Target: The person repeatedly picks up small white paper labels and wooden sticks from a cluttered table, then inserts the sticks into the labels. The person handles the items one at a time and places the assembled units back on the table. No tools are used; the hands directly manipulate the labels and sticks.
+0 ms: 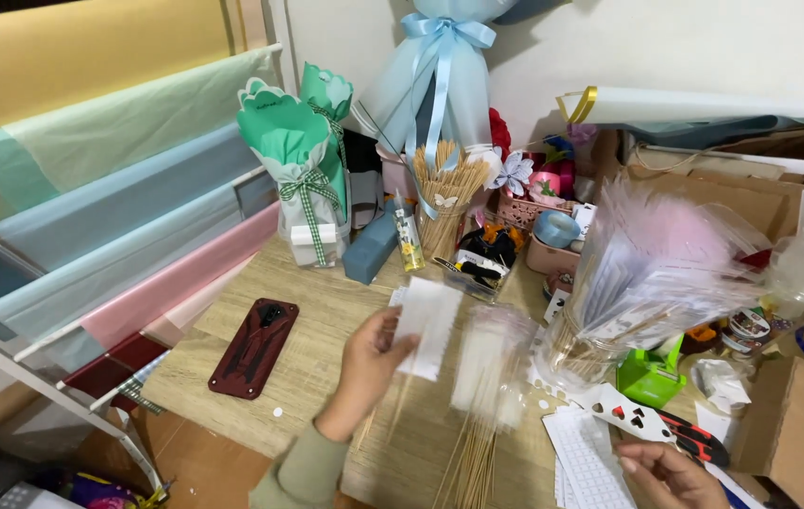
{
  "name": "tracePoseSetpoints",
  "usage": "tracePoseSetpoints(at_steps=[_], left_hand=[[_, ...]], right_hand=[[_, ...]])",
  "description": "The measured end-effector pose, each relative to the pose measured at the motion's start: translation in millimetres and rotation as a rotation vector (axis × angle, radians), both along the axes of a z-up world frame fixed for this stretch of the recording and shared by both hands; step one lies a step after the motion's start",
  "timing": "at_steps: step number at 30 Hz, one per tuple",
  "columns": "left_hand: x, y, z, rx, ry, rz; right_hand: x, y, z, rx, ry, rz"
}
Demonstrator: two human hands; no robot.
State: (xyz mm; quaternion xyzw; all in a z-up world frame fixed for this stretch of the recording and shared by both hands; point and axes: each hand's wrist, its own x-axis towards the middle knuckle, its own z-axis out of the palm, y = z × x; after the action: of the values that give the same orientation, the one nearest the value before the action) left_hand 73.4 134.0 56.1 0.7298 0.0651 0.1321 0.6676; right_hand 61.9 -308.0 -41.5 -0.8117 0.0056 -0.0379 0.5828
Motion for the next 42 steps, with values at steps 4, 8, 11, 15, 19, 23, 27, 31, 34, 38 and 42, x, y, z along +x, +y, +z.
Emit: tracePoseSetpoints(at_steps=[4,8,11,15,19,23,27,31,34,38,42], left_hand=[[62.7,29.6,-41.8,-0.109,-0.035,0.06],[101.3,46.6,-97.7,0.265,0.005,0.071],[102.3,44.9,-109.8,0.589,-0.056,0.053],[93.8,35.8,-106.5,1.043,-0.111,0.16],[37.6,-21.2,-48.1,0.978,-0.295,0.201],[-10.5,-94.9,-46.4,0.936,-0.172,-0.127],[-6.9,-130.6,-84.0,1.08,-0.151,-0.13],[8.4,-138.7,-117.0,1.131,-0.08,-0.124],[12.4,-141.3,-123.6,1.137,-0.066,-0.115],[10.9,-140.3,-117.0,1.097,-0.173,-0.033],[12.6,-136.9,-121.6,0.989,-0.236,-0.046]], right_hand=[[-20.0,28.1,15.7,-0.199,0.024,-0.166],[-19.9,23.7,-9.9,-0.407,-0.109,-0.09],[-29.0,32.5,-8.8,-0.6,-0.194,-0.03],[-24.2,22.7,-35.6,-0.758,-0.279,0.079],[-25.7,20.8,-53.2,-0.826,-0.369,0.048],[-26.9,25.2,-53.9,-0.92,-0.284,0.029],[-34.2,36.4,-40.1,-0.923,-0.339,-0.021],[-36.6,42.8,-32.8,-0.952,-0.303,-0.038],[-36.9,43.1,-33.4,-0.971,-0.317,-0.03],[-38.6,47.9,-25.1,-0.958,-0.278,-0.019],[-40.0,50.9,-19.0,-0.956,-0.291,0.0]])
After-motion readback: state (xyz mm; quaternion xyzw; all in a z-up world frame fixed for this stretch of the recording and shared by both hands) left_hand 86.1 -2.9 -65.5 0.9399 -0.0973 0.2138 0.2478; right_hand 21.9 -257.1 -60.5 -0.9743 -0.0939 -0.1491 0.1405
